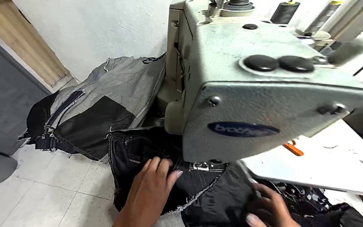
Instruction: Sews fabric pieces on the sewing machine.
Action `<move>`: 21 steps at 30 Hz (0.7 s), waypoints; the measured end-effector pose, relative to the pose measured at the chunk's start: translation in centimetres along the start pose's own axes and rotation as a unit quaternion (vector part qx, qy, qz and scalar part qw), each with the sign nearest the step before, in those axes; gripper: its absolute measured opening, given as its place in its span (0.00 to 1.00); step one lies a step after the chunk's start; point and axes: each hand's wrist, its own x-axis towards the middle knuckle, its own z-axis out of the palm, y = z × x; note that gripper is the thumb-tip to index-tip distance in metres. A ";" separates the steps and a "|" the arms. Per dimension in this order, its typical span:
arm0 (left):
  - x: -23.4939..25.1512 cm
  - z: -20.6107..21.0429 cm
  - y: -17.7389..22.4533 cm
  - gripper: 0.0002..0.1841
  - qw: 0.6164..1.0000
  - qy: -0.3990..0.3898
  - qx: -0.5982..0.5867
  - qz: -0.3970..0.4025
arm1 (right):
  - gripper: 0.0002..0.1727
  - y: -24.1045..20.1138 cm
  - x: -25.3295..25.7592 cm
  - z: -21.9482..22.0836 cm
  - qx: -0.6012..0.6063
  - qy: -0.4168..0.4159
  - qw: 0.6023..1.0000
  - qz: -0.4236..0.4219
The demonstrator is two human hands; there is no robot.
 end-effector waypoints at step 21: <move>-1.4 -0.6 -2.6 0.22 0.998 -0.003 -0.026 -0.055 | 0.16 6.1 6.6 -2.8 0.290 0.108 0.940 -0.143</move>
